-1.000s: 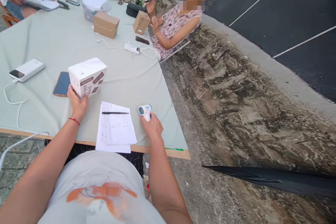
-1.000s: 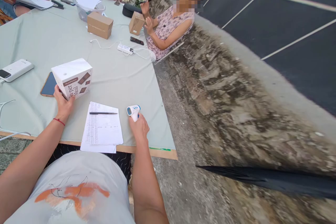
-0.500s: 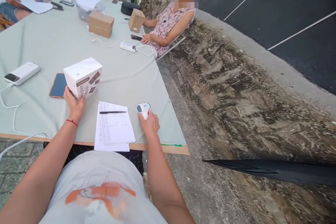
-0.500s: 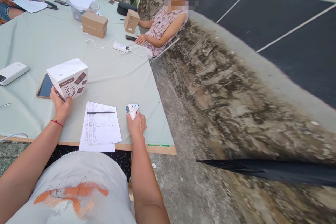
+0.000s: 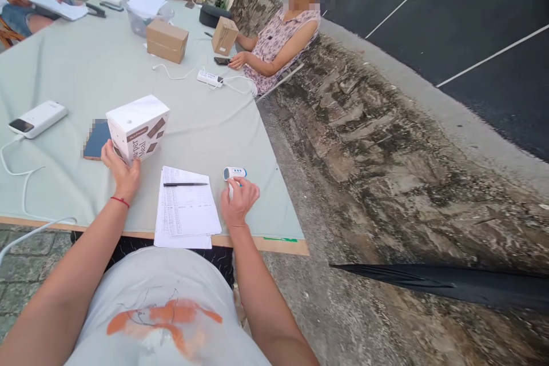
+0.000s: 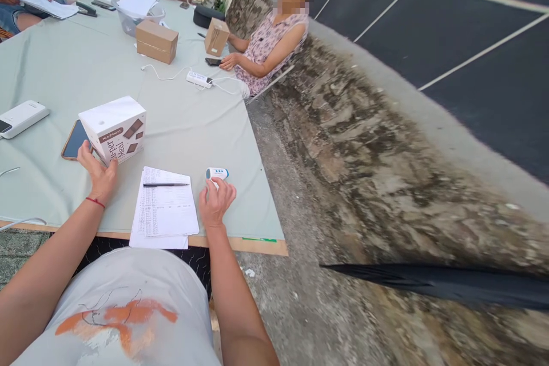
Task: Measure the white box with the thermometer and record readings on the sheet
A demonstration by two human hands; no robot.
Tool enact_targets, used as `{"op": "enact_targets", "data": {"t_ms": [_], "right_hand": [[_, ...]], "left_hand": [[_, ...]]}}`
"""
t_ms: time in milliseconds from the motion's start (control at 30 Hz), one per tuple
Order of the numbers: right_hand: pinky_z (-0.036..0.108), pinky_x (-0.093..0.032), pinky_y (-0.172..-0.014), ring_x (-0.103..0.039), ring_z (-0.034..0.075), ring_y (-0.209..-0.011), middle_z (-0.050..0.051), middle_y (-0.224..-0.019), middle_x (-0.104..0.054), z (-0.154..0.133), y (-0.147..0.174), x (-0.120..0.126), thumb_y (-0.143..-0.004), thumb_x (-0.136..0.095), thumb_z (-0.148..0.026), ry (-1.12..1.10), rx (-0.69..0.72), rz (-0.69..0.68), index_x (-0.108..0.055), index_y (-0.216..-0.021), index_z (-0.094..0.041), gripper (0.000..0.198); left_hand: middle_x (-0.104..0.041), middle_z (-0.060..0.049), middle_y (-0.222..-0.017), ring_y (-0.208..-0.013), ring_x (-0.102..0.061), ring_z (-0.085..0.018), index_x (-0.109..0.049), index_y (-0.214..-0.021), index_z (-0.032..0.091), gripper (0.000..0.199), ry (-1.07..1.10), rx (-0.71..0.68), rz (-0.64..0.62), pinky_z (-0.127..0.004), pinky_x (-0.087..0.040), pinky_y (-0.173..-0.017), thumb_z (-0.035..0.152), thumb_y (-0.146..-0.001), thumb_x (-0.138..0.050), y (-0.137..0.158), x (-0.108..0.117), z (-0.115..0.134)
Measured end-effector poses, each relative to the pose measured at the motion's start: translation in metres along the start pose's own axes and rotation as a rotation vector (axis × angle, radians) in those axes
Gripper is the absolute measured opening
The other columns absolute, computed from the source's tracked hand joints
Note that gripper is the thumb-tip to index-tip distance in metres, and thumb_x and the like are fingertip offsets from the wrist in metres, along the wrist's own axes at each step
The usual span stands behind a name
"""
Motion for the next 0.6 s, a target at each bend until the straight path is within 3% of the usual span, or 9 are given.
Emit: {"op": "enact_targets", "data": {"t_ms": [100, 233, 400, 600], "right_hand": [[0.053, -0.039, -0.103, -0.054, 0.03, -0.117, 0.016, -0.115, -0.063, -0.005, 0.003, -0.004, -0.092, -0.043, -0.028, -0.127, 0.166, -0.09, -0.067, -0.113, -0.019, 0.033], [0.05, -0.04, -0.106, -0.053, 0.028, -0.121, 0.014, -0.127, -0.064, -0.01, 0.004, -0.01, -0.094, -0.045, -0.032, -0.231, 0.346, -0.305, -0.063, -0.125, -0.019, 0.038], [0.047, -0.042, -0.105, -0.054, 0.027, -0.118, 0.014, -0.127, -0.064, -0.008, 0.003, -0.015, -0.097, -0.045, -0.032, -0.253, 0.372, -0.399, -0.066, -0.124, -0.019, 0.036], [0.042, -0.046, -0.09, -0.057, 0.024, -0.096, 0.011, -0.099, -0.066, -0.006, 0.004, -0.018, -0.098, -0.047, -0.032, -0.212, 0.364, -0.399, -0.072, -0.113, -0.019, 0.032]], "left_hand": [[-0.022, -0.02, -0.148, -0.145, -0.019, -0.033, -0.023, -0.148, 0.016, 0.088, 0.004, -0.047, 0.003, -0.049, -0.012, -0.125, 0.024, -0.073, -0.068, 0.001, 0.0, 0.001], [-0.024, -0.019, -0.146, -0.144, -0.022, -0.033, -0.026, -0.147, 0.017, 0.086, -0.01, -0.083, 0.006, -0.051, -0.014, -0.124, 0.02, -0.072, -0.067, 0.002, 0.0, 0.003], [-0.025, -0.02, -0.145, -0.143, -0.024, -0.033, -0.028, -0.145, 0.016, 0.082, -0.028, -0.166, 0.019, -0.051, -0.015, -0.124, 0.021, -0.072, -0.065, 0.003, 0.0, 0.006], [-0.029, -0.019, -0.143, -0.143, -0.028, -0.033, -0.031, -0.144, 0.016, 0.081, -0.053, -0.187, 0.02, -0.054, -0.017, -0.123, 0.023, -0.072, -0.068, 0.005, 0.0, 0.014]]}}
Point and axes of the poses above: each hand's wrist, its own y-axis away from the middle knuckle, its own x-axis out of the back of the hand, z = x × y, the point moved 1 cm from there along -y, towards the middle knuckle
